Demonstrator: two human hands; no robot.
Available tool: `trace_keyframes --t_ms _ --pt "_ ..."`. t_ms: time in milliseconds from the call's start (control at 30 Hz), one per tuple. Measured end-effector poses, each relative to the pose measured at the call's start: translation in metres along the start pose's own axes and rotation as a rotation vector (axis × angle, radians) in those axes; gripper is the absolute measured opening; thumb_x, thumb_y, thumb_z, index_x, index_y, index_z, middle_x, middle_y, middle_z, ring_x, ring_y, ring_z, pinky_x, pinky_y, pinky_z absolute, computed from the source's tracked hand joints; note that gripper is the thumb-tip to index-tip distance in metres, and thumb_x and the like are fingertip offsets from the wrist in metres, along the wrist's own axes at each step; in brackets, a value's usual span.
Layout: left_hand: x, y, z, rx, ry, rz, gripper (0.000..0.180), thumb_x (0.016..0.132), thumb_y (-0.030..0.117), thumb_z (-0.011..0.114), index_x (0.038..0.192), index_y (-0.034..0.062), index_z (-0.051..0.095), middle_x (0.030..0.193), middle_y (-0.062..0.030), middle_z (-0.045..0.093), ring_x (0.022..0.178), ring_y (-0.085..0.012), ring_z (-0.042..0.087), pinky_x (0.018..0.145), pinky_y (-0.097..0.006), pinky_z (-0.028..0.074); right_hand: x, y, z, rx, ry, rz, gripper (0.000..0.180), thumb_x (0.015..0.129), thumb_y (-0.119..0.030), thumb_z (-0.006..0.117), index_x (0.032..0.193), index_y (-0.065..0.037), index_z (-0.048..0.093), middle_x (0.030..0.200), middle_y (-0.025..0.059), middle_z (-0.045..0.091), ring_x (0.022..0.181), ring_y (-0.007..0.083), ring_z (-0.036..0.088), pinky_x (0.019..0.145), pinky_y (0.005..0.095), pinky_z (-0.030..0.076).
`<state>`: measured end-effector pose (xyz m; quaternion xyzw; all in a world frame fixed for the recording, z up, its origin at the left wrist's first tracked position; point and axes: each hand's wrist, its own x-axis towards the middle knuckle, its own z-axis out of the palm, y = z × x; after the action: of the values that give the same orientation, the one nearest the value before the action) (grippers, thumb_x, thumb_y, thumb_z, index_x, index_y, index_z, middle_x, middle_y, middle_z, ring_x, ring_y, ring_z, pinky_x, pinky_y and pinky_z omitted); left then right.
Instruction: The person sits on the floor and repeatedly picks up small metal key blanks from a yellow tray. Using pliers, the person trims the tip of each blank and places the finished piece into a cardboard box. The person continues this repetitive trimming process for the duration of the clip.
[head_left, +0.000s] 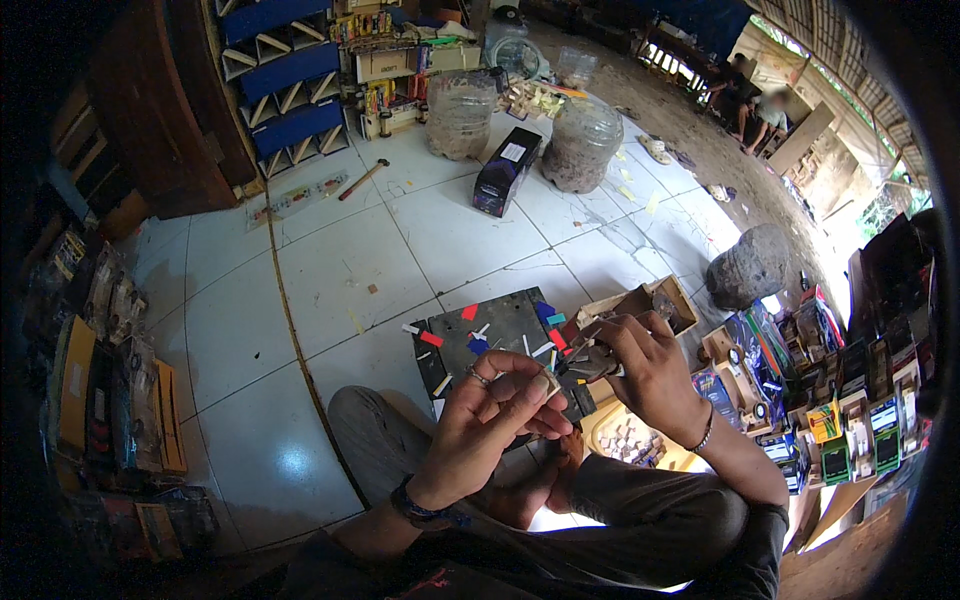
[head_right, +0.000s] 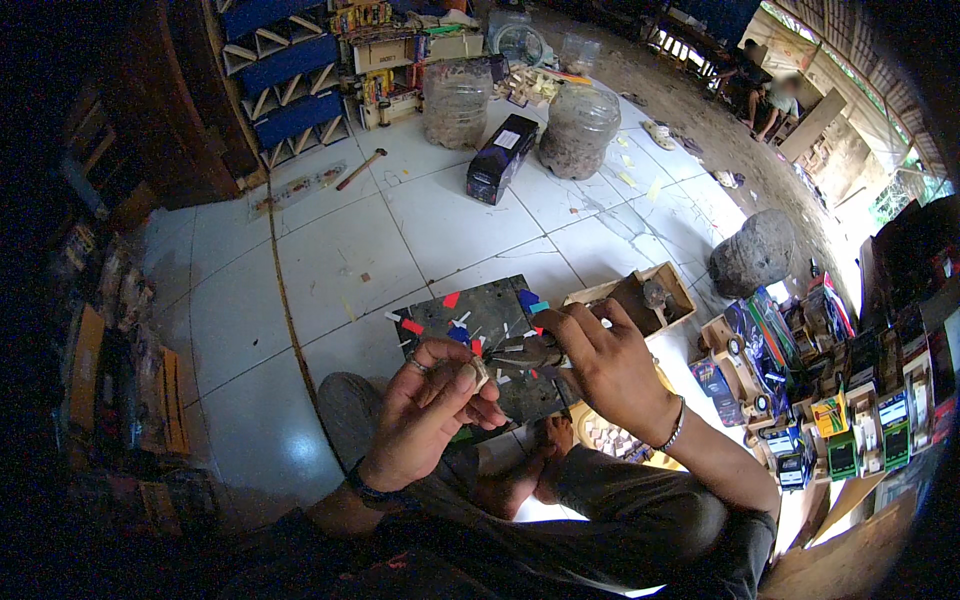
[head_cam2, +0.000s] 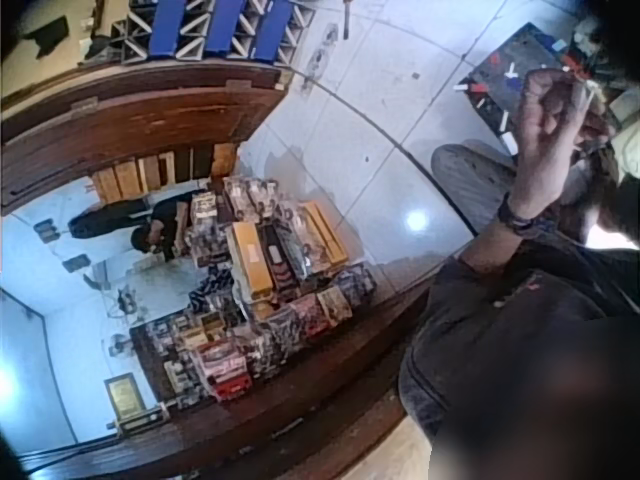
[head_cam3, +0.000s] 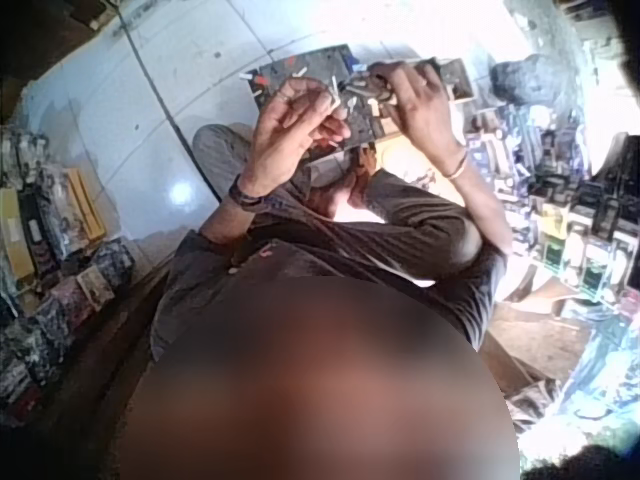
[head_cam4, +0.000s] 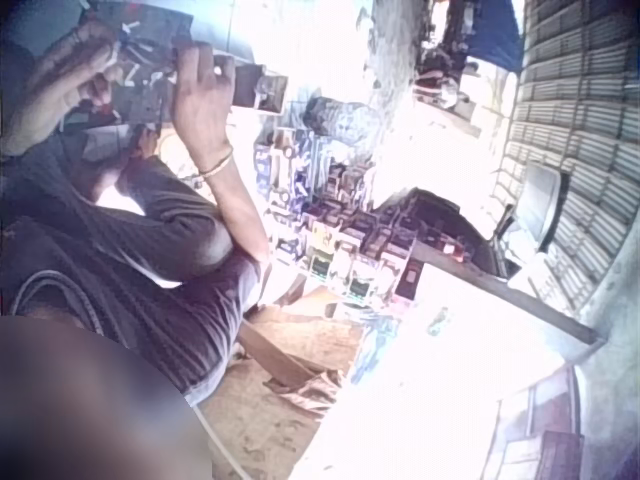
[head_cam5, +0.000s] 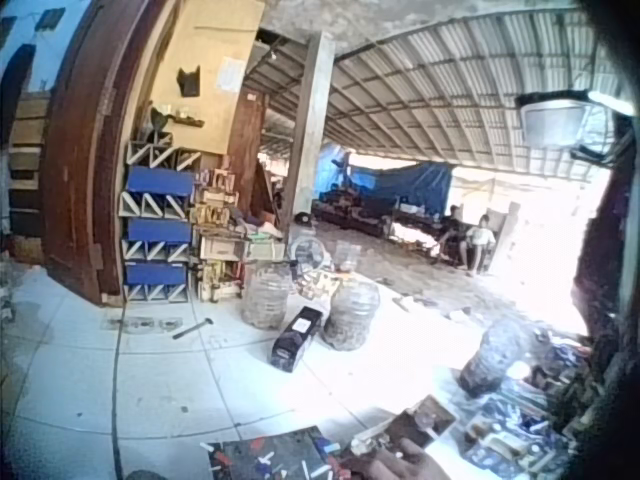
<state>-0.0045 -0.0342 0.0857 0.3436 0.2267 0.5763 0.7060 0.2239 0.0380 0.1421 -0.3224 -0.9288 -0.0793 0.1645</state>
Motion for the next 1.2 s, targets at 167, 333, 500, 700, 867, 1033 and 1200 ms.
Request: trace_keyframes --t_ms 167,333,500,700,867,1033,1200 --pt "0.0005 0.0006 -0.0025 -0.018 -0.024 0.004 0.024 0.108 0.015 0.058 0.129 0.0045 0.050 0.107 -0.0138 0.071 0.093 -0.0228 0.075 0.083 -0.036 0.063 0.0001 0.0004 -0.0002 -0.012 -0.006 -0.011 0.056 0.079 -0.022 0.073 0.130 -0.004 0.059 0.112 0.0087 0.062 0.103 0.0249 0.064 0.089 0.0404 0.048" --pt "0.0005 0.0010 -0.0032 -0.037 -0.032 -0.004 0.026 0.108 0.015 0.059 0.130 0.0029 0.050 0.108 -0.0145 0.071 0.095 -0.0228 0.076 0.084 -0.034 0.063 -0.0006 0.0005 0.0002 -0.011 -0.011 -0.018 0.056 0.081 -0.024 0.073 0.131 -0.003 0.058 0.112 0.0084 0.062 0.104 0.0250 0.063 0.090 0.0408 0.048" --pt "-0.0003 -0.0002 -0.0009 -0.007 0.009 -0.010 0.020 0.108 0.015 0.057 0.126 0.0074 0.051 0.103 -0.0118 0.069 0.088 -0.0234 0.073 0.081 -0.039 0.063 -0.0005 0.0005 0.0010 -0.010 -0.019 -0.016 0.058 0.079 -0.023 0.075 0.132 -0.004 0.058 0.113 0.0084 0.062 0.105 0.0252 0.063 0.092 0.0414 0.047" --pt "0.0013 -0.0002 -0.0051 -0.053 -0.039 -0.006 0.027 0.108 0.017 0.058 0.130 0.0029 0.050 0.108 -0.0144 0.071 0.095 -0.0224 0.076 0.085 -0.034 0.063 -0.0005 0.0000 -0.0003 0.026 -0.026 0.007 0.062 0.075 -0.018 0.079 0.132 -0.005 0.057 0.114 0.0080 0.062 0.106 0.0250 0.063 0.092 0.0416 0.047" --pt "0.0008 -0.0001 -0.0051 -0.036 -0.036 -0.006 0.027 0.108 0.017 0.058 0.130 0.0028 0.050 0.108 -0.0146 0.071 0.095 -0.0227 0.076 0.085 -0.034 0.063 -0.0006 0.0002 0.0004 0.020 -0.019 0.007 0.062 0.074 -0.018 0.079 0.131 -0.005 0.057 0.114 0.0080 0.062 0.106 0.0252 0.063 0.092 0.0412 0.048" --pt "0.0015 0.0022 -0.0041 -0.057 -0.037 -0.019 0.028 0.107 0.014 0.060 0.130 0.0022 0.050 0.109 -0.0147 0.071 0.099 -0.0226 0.075 0.087 -0.035 0.063 -0.0021 0.0010 0.0013 0.025 -0.027 0.009 0.060 0.076 -0.019 0.079 0.129 -0.004 0.057 0.114 0.0093 0.063 0.106 0.0267 0.064 0.094 0.0417 0.047" --pt "-0.0001 -0.0021 0.0040 0.041 -0.024 0.119 0.033 0.103 0.004 0.065 0.131 -0.0014 0.049 0.113 -0.0142 0.070 0.111 -0.0208 0.071 0.099 -0.036 0.059 -0.0034 0.0029 0.0023 0.065 -0.079 0.033 0.059 0.078 -0.022 0.079 0.129 -0.003 0.056 0.114 0.0112 0.063 0.106 0.0296 0.064 0.098 0.0443 0.047"
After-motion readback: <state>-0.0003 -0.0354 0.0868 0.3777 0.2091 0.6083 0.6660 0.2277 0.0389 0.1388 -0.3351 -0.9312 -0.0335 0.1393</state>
